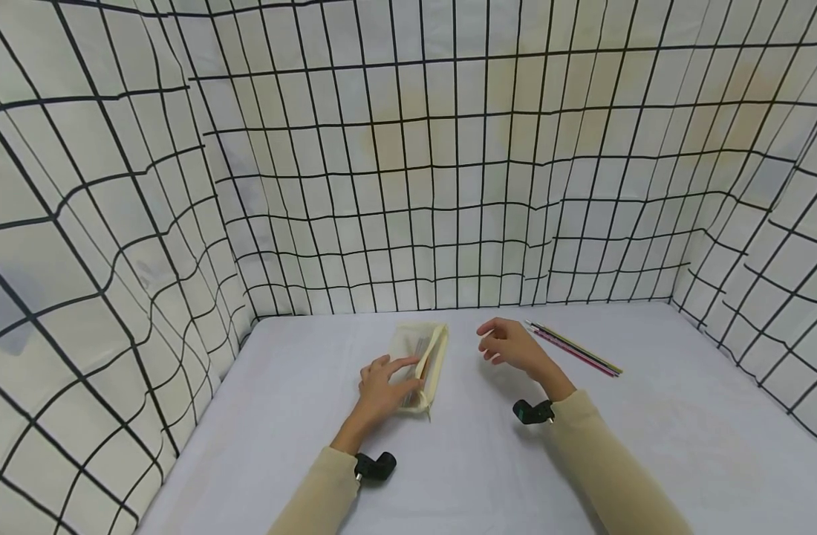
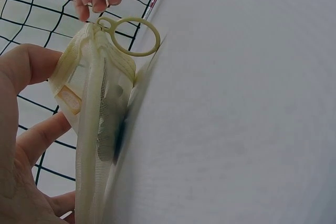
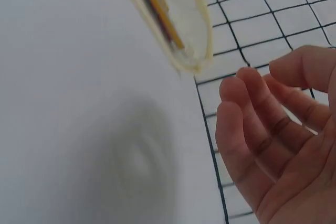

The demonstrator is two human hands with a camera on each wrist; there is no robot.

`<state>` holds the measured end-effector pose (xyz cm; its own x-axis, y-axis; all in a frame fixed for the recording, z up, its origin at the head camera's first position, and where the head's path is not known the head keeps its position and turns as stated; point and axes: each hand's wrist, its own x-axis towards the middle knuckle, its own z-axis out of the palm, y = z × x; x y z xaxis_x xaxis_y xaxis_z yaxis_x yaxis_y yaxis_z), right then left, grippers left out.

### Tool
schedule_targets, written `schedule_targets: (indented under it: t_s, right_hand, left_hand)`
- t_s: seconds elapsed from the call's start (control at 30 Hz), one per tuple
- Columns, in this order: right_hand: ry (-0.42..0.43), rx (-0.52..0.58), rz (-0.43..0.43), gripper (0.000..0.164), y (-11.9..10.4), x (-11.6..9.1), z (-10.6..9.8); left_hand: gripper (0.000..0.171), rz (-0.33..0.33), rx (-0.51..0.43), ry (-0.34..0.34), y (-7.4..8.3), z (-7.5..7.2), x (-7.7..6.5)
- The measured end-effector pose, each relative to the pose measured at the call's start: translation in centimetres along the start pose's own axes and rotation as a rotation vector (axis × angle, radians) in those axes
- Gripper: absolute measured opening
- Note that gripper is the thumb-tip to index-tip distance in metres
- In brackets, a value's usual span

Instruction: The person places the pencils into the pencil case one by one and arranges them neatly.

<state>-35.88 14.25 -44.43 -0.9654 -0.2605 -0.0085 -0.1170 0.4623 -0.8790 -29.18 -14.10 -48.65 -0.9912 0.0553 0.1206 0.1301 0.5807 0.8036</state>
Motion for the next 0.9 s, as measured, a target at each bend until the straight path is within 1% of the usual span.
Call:
schedule_targets:
  t_s: [0.17, 0.3, 0.43, 0.5, 0.63, 0.7, 0.9]
  right_hand:
    - [-0.041, -0.079, -0.096, 0.030, 1.6, -1.2, -1.8]
    - [-0.059, -0.148, -0.147, 0.029, 2.6, -1.9, -3.1]
    - [-0.052, -0.230, -0.189, 0.029, 3.3, -2.2, -4.2]
    - [-0.037, -0.288, -0.206, 0.029, 3.7, -2.2, -4.7]
    - [-0.012, -0.387, -0.225, 0.029, 4.5, -2.4, -5.9]
    - [-0.009, -0.417, -0.228, 0.031, 4.9, -2.5, -6.5]
    - [0.016, -0.488, -0.199, 0.036, 5.3, -3.1, -8.1]
  left_hand:
    - [0.047, 0.000, 0.006, 0.001, 0.1, 0.1, 0.1]
    - [0.047, 0.004, 0.010, 0.000, 0.0, 0.1, 0.1]
    - [0.045, -0.001, 0.009, 0.004, 0.0, 0.1, 0.0]
    - [0.045, -0.003, 0.010, 0.006, 0.0, 0.1, 0.1]
    - [0.046, -0.001, 0.007, 0.004, -0.1, 0.1, 0.1]
    - [0.046, 0.000, 0.005, 0.002, -0.1, 0.2, 0.1]
    - [0.047, 0.004, 0.014, 0.004, -0.1, 0.2, 0.0]
